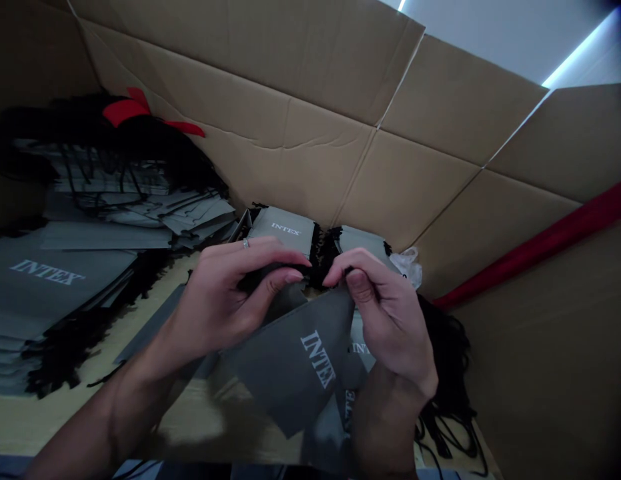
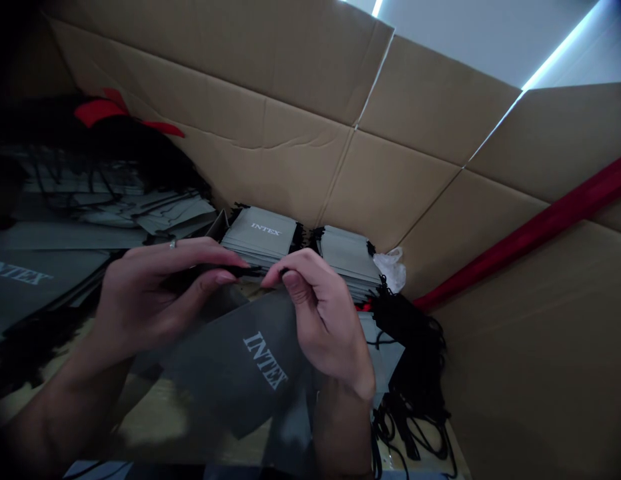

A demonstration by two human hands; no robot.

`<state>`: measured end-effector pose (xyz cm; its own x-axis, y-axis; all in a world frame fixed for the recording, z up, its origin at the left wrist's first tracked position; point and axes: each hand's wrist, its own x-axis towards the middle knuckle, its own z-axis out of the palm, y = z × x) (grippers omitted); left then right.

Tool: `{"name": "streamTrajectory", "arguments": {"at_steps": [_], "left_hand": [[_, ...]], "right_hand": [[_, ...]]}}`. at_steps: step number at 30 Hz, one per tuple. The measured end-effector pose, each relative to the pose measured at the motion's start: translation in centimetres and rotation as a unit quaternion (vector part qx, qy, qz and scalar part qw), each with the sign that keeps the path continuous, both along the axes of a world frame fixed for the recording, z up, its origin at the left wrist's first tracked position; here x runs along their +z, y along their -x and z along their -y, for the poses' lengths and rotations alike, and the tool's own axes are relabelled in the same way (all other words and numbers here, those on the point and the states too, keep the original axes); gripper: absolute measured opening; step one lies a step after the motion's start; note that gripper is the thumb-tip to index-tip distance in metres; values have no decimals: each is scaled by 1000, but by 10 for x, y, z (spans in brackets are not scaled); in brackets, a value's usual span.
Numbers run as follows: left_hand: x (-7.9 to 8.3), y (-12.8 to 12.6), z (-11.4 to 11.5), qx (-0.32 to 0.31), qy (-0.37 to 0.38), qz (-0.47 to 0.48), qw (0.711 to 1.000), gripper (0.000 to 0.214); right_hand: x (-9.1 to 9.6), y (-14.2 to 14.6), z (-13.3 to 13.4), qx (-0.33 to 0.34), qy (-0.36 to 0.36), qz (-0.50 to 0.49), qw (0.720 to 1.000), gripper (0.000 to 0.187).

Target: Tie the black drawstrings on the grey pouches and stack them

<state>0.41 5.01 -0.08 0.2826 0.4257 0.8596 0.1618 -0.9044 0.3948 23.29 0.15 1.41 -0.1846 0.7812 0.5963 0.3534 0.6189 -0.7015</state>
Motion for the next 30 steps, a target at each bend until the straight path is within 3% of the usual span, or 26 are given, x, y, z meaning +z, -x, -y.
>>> {"name": "streamTrajectory", "arguments": {"at_steps": [5,9,17,22,26,30], "left_hand": [[2,2,-1,1,16,-17,1000,10],[2,1,-3,6,26,-11,1000,9],[-1,2,-5,2,42,-8,999,6],[0,1,-5,-28,31,5,999,5],[1,2,-5,-29,28,-3,999,5],[1,3,-4,-33,37,-14,999,9]], "right_hand": [[-3,-7,-5,-30,-63,10,997,24],[-11,-8,-6,-52,-57,-66,995,6],[-15,8,-10,-77,-145,-41,986,10],[-21,14,-15,-86,-128,-48,987,6],[-28,13,-17,-80,-125,-85,985,14],[-28,10,-18,-64,-133,-61,987,12]]}}
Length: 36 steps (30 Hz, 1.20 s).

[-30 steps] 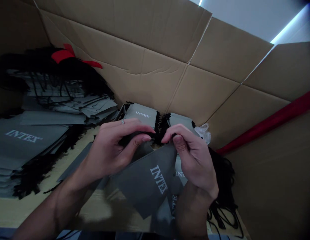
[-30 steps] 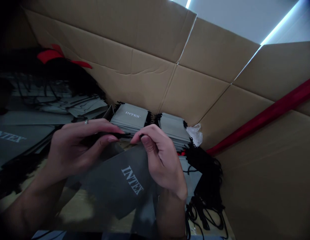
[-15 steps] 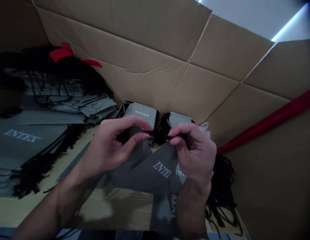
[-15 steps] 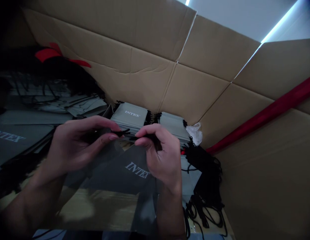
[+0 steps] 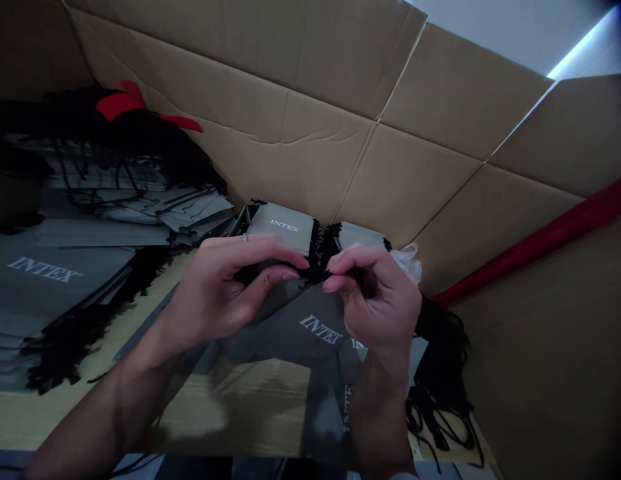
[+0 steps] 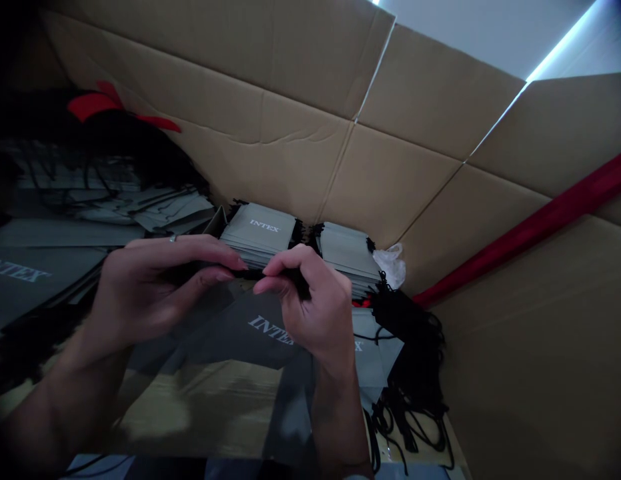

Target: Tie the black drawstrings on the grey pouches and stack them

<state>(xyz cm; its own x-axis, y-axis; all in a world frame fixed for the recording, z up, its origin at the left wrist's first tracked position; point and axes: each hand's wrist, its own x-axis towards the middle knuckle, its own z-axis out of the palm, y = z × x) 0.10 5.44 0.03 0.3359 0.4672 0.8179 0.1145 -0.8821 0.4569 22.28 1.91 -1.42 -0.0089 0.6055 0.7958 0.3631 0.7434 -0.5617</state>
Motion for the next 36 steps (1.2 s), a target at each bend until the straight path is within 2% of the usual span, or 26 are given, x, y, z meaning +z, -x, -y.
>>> {"name": "streamTrajectory", "arguments": {"at_steps": [9,13,16,18,22,25,29,34,36], "left_hand": [[0,1,2,13,6,-15,1000,16],[-1,1,1,10,5,-10,1000,12],[-2,0,1,15,12,-2,1000,8],[-4,0,0,8,20,4,1000,12],[-6,0,-2,-17,33,7,999,22],[-4,2,-3,-39,40,-29,998,24],[0,5,-3,-15,35,-120,992,10],[1,2,2,-17,-7,-109,994,9],[1,1,3,1,-19,-122,992,8]], "right_hand": [[3,-2,0,3,1,36,999,12],[3,-4,2,-2,24,32,999,13],[6,-5,4,18,55,22,998,31],[8,-3,4,35,63,40,997,42],[11,-1,0,76,49,77,993,21],[11,-2,-3,70,41,88,993,13],[12,-6,-3,60,39,87,994,12],[9,-3,-2,84,66,82,991,23],[8,-1,-2,89,68,76,991,21]]}}
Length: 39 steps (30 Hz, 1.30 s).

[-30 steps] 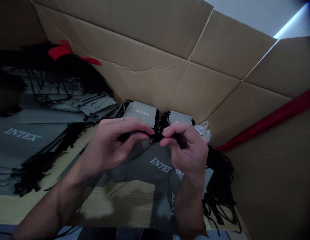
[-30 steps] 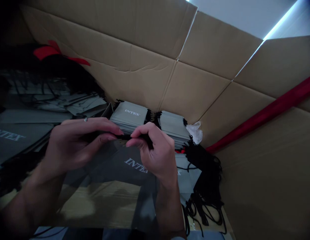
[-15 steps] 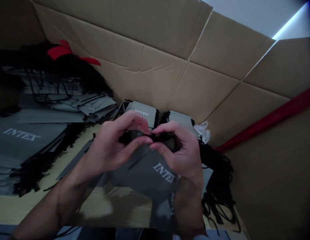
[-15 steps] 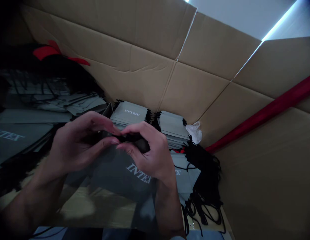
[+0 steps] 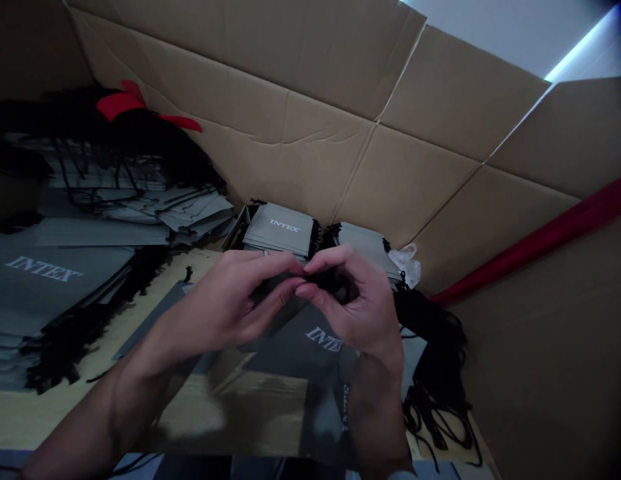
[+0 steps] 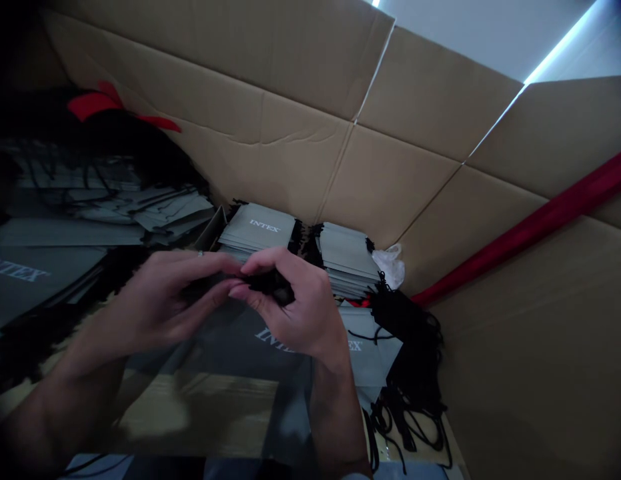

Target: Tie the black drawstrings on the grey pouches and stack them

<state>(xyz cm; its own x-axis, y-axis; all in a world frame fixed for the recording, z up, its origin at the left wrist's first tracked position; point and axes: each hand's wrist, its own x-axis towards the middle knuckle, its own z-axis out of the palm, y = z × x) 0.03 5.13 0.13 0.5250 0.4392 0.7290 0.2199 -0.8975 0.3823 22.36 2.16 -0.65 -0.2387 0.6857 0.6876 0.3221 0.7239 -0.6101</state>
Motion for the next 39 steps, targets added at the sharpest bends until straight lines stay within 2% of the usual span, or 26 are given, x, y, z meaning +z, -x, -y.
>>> {"name": "streamTrajectory", "arguments": {"at_steps": [3,5,8,11,16,19,22,24,27,29,31,39], "left_hand": [[2,-1,1,0,23,-38,999,11],[4,0,0,-38,49,-49,997,13],[7,0,1,-87,64,-31,994,20],[8,0,4,-126,86,10,988,23],[8,-1,8,-162,146,64,974,32],[7,-1,8,-188,164,89,964,28],[7,0,8,-192,146,101,965,20],[7,2,7,-165,122,89,975,19],[6,6,6,-93,92,53,990,19],[5,9,4,-48,60,47,996,16],[3,11,3,-20,22,51,998,9],[-1,6,0,3,-65,68,996,12]], "right_hand": [[-1,2,0,-3,7,-10,1000,14],[-1,1,-1,14,24,-23,999,15],[-1,1,-2,74,51,-57,994,16],[-3,3,-3,139,80,-107,981,17],[-8,12,-1,175,122,-183,960,18],[-13,19,-2,216,138,-240,936,10],[-15,21,-6,248,143,-267,920,8],[-13,18,-7,233,140,-247,930,15],[-4,10,-4,139,111,-196,964,25],[3,6,1,68,79,-178,978,23],[8,3,5,26,55,-169,984,17],[10,5,12,-1,39,-148,988,14]]}}
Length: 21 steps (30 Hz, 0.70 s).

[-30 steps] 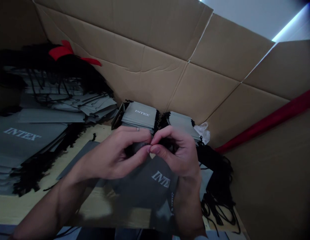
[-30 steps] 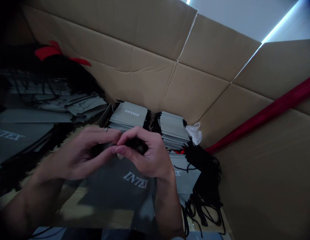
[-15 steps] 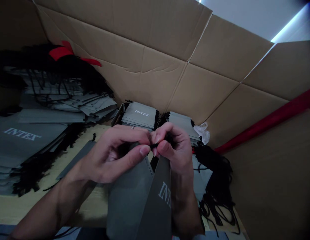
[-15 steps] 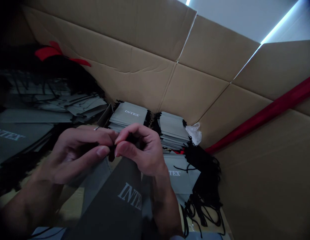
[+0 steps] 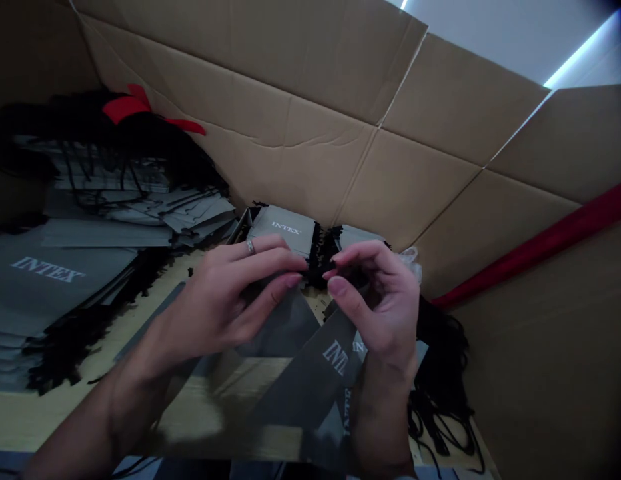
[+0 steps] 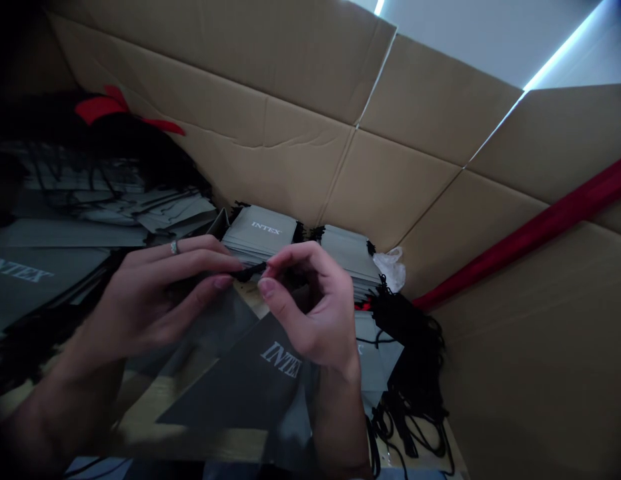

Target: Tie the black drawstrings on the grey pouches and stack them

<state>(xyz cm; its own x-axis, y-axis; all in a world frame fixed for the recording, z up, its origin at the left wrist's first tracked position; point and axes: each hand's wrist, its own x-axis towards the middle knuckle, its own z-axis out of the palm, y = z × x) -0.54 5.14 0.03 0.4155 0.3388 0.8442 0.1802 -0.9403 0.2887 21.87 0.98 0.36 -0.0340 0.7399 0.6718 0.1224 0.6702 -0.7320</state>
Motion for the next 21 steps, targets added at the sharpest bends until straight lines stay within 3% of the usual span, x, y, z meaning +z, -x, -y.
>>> {"name": "streamTrajectory", "arguments": {"at_steps": [5,8,14,21], "left_hand": [[-3,-4,2,70,-82,-7,994,14],[-3,-4,4,95,-89,-7,991,14],[-3,-6,3,61,-38,16,997,10],[-3,-11,3,58,-35,27,997,9]], "right_hand": [[1,5,2,-9,7,23,1000,17],[2,6,1,-21,4,27,999,12],[-1,7,-2,-33,10,24,999,9],[-1,8,-3,-36,8,21,999,10]]}}
